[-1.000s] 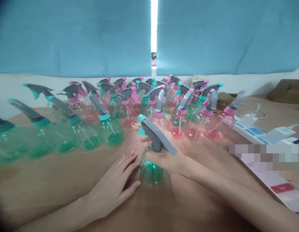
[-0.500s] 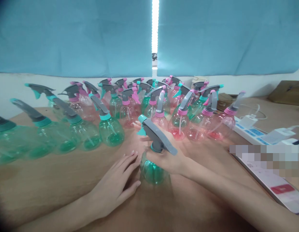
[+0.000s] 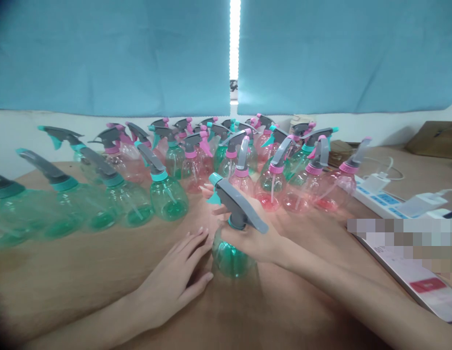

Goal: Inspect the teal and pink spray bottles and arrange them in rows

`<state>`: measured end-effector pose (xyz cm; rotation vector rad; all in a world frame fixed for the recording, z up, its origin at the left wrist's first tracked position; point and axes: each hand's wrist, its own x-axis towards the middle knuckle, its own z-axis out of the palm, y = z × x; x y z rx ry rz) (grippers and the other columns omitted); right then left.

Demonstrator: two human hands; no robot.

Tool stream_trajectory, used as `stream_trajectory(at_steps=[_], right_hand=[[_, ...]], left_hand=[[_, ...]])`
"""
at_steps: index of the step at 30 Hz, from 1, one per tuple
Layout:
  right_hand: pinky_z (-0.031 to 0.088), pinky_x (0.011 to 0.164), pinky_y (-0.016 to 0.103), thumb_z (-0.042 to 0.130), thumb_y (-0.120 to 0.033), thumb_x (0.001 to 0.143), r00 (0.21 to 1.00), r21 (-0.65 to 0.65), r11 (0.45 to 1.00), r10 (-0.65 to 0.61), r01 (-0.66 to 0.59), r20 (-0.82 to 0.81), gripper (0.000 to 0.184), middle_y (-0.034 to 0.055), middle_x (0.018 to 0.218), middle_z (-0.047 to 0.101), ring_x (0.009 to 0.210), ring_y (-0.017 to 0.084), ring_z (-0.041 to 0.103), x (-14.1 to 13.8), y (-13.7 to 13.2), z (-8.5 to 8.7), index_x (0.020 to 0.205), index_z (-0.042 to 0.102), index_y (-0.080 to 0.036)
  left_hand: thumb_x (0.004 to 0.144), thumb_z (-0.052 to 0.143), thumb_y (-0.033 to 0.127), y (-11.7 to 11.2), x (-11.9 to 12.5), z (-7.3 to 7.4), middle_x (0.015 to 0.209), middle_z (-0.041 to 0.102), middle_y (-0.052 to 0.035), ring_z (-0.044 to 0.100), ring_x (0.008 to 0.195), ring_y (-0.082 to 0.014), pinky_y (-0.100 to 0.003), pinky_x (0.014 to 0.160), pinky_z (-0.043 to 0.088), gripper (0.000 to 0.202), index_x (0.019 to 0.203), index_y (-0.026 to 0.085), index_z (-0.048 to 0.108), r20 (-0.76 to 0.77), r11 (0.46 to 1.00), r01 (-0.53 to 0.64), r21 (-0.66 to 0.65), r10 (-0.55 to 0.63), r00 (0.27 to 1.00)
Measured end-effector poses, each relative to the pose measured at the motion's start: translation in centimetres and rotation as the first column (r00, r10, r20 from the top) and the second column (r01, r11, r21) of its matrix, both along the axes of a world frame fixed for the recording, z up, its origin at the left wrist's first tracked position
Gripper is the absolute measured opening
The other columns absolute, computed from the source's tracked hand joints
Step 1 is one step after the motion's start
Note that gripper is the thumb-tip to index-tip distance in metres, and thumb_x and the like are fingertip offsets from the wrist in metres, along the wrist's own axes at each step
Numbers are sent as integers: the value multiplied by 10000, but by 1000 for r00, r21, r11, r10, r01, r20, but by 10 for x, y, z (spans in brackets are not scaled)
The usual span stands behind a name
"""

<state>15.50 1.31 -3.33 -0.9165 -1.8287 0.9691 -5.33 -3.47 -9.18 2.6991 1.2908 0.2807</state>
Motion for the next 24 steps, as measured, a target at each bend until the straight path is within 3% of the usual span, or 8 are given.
stream_trajectory(at_steps=[4,14,20,24], right_hand=[[591,650,371,524,-146,680,999,-2,1000,3,-3,-37,555,49,1077,698,957,272,682,-2,-1,0,1215,561,-293],[584,606,337,520,-176,689,1000,18,1000,-7,7,7,384,30,864,694,883,253,683,-1,-1,3,1047,618,-274],[555,534,333,485,-203,687,994,9,1000,-17,16,108,326,9,767,659,569,177,616,-1,-1,7,979,615,-265],[566,627,333,479,-188,662,995,73,997,-34,27,89,388,-11,701,606,723,210,658,-2,-1,9,1018,605,-275]], left_hand=[[950,507,395,0,0,1,1486,394,-196,336,1390,-320,-516,1098,349,541,1392,95,425,-12,1000,3,-1,-3,1000],[953,494,403,0,0,1,1488,390,-196,326,1395,-316,-516,1097,349,542,1398,103,417,-13,1000,-2,-7,2,1000],[946,510,392,0,1,2,1488,393,-190,323,1397,-314,-515,1104,341,551,1402,97,420,-30,1000,-7,-21,6,1000],[953,498,389,1,1,3,1493,382,-195,314,1401,-316,-527,1102,339,554,1409,87,410,-33,1000,0,-29,-1,999]])
